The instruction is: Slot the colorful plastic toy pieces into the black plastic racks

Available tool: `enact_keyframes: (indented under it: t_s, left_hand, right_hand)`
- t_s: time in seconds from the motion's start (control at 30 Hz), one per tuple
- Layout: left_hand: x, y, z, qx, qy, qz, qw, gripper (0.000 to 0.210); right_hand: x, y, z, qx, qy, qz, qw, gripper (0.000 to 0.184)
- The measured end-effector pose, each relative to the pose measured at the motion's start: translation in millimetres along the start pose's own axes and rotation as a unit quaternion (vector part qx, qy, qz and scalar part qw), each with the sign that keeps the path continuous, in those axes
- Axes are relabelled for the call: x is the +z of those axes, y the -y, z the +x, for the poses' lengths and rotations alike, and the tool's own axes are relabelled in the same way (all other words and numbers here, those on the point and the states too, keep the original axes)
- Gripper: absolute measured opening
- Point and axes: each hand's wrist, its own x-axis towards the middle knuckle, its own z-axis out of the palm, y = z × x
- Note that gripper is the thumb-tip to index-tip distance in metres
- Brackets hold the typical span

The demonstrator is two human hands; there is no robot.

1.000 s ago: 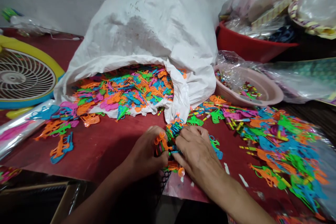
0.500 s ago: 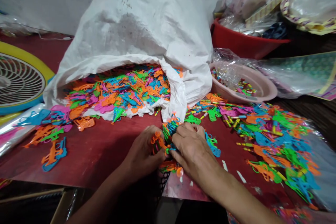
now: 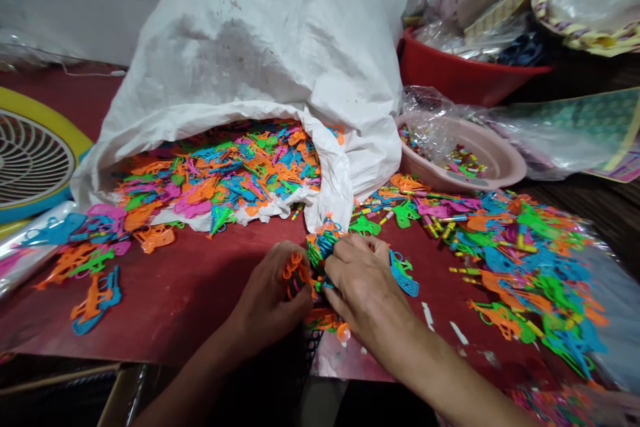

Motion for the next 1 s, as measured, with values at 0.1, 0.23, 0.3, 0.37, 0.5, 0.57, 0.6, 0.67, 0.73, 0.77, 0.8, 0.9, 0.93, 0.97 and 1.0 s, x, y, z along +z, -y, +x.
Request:
enact_keyframes:
  t_s: [0.1,0.23,0.3,0.37,0.5,0.57,0.6,0.67,0.73,0.77,0.8,0.9,0.93,0.97,1.0]
  left_hand:
    - [0.0,-0.3,0.8,-0.023,-0.007,-0.02,1.0,0.011]
    - [0.9,-1.0,1.8,-0.039,-0.008,-0.044,0.998,0.015]
    - [-0.7,-1.4,1.6,-0.033,-0.007,-0.043,0.999,0.015]
    - [-6.1,-1.2,0.9,-0.011,0.011,-0.051,0.999,0.014]
    - [-22.0,4.8,-0.9,0.039,0.113,-0.135,0.984,0.035]
    - [-23.5,11.7,-0.8,0.045,0.135,-0.173,0.975,0.047]
    - [-21.2,15.8,-0.2,0.046,0.127,-0.18,0.974,0.05]
    - [-11.7,23.5,1.9,0.048,0.083,-0.174,0.98,0.054]
    - [-0.2,28.4,4.9,0.052,0.028,-0.156,0.986,0.054]
    - [4.6,29.3,6.2,0.05,0.007,-0.146,0.988,0.054]
    - [8.3,29.1,7.3,0.048,-0.006,-0.136,0.989,0.054]
    - [12.7,24.8,8.0,0.038,-0.011,-0.105,0.994,0.055]
    - [13.2,23.4,7.2,0.034,-0.011,-0.097,0.995,0.055]
    - [14.0,22.5,6.2,0.029,-0.015,-0.092,0.995,0.055]
    - [15.5,22.4,4.9,0.027,-0.022,-0.091,0.995,0.055]
  right_hand:
    - [-0.4,-1.3,1.3,-0.002,-0.004,0.015,1.0,0.018]
    - [1.5,-3.0,0.3,0.0,-0.006,0.011,1.0,0.018]
    - [3.9,-4.1,-1.3,0.007,-0.006,-0.005,1.0,0.018]
    - [7.1,-5.4,-2.7,0.011,-0.008,-0.021,1.0,0.017]
    - [13.6,-7.4,-2.2,0.01,-0.019,-0.046,0.999,0.017]
    - [14.2,-7.4,-0.4,0.011,-0.017,-0.053,0.998,0.016]
    - [13.2,-7.1,0.7,0.01,-0.013,-0.052,0.999,0.016]
    - [7.6,-6.7,3.0,0.004,0.003,-0.028,1.0,0.014]
    - [-1.7,-7.2,4.8,-0.012,0.027,0.023,0.999,0.011]
    - [-7.1,-8.0,5.1,-0.023,0.039,0.055,0.997,0.008]
    - [-12.3,-9.1,5.0,-0.031,0.048,0.088,0.994,0.005]
    - [-22.4,-14.3,0.7,-0.031,0.013,0.181,0.983,0.015]
    - [-22.7,-16.6,-1.9,-0.022,-0.027,0.205,0.978,0.019]
    - [-21.1,-19.2,-4.9,-0.007,-0.082,0.222,0.972,0.021]
    - [-17.6,-22.1,-7.9,0.017,-0.146,0.231,0.962,0.024]
